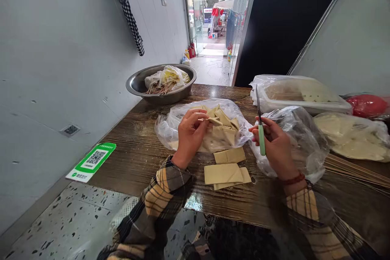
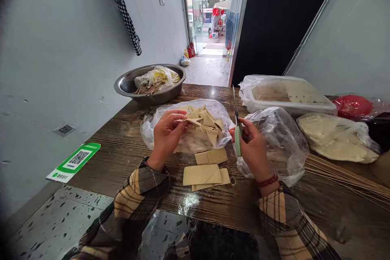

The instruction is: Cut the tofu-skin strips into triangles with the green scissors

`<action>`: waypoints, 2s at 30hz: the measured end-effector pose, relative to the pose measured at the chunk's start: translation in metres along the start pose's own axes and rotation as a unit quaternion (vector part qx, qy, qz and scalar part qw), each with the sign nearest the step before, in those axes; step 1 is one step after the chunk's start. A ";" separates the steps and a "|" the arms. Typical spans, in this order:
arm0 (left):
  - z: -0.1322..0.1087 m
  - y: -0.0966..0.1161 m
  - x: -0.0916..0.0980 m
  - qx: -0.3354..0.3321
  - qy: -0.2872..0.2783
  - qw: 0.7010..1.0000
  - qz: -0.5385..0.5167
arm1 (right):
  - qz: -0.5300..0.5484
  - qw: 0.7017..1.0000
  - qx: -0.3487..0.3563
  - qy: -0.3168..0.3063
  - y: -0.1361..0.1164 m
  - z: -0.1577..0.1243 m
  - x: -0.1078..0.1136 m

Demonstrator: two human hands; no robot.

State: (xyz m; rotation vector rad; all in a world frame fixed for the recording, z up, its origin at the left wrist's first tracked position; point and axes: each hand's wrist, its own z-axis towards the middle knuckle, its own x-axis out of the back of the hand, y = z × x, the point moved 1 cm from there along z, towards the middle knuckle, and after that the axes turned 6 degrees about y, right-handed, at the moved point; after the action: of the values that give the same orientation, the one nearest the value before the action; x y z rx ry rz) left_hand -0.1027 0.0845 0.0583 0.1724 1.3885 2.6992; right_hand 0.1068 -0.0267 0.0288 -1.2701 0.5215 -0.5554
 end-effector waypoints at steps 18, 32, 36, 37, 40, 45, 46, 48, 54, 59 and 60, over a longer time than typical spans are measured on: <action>0.006 -0.011 0.005 0.114 0.056 0.991 -0.041 | -0.166 0.908 -0.153 -0.352 -0.006 -0.011 0.002; 0.004 -0.008 -0.002 0.238 0.010 0.950 -0.203 | -0.083 0.969 -0.070 -0.221 -0.012 -0.012 0.001; 0.003 -0.010 -0.003 0.267 0.003 0.939 -0.218 | -0.097 0.961 -0.045 -0.255 -0.012 -0.012 0.001; 0.003 -0.011 -0.003 0.273 0.001 0.936 -0.221 | -0.104 0.958 -0.037 -0.265 -0.013 -0.012 0.000; 0.003 -0.013 -0.003 0.295 -0.007 0.922 -0.249 | -0.123 0.948 -0.012 -0.295 -0.015 -0.012 -0.001; 0.002 -0.010 -0.001 0.335 -0.027 0.892 -0.302 | -0.170 0.933 -0.012 -0.317 -0.019 -0.013 -0.001; 0.002 -0.008 -0.001 0.341 -0.035 0.888 -0.306 | -0.177 0.931 -0.012 -0.320 -0.020 -0.014 -0.001; 0.002 -0.005 0.000 0.347 -0.045 0.884 -0.310 | -0.187 0.926 -0.007 -0.328 -0.021 -0.014 -0.001; 0.002 -0.001 -0.002 0.335 -0.045 0.885 -0.320 | -0.223 0.907 -0.016 -0.357 -0.017 -0.014 0.001; 0.000 0.000 -0.005 0.320 -0.051 0.895 -0.305 | -0.236 0.903 -0.028 -0.357 -0.024 -0.016 0.004; 0.000 0.000 -0.006 0.314 -0.052 0.899 -0.302 | -0.227 0.904 -0.032 -0.360 -0.027 -0.017 0.004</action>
State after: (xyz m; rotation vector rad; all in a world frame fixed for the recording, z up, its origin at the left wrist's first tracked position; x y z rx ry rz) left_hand -0.0967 0.0838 0.0577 -0.0647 1.8489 1.6705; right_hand 0.0962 -0.0466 0.0511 -1.5555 -0.3925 -0.4052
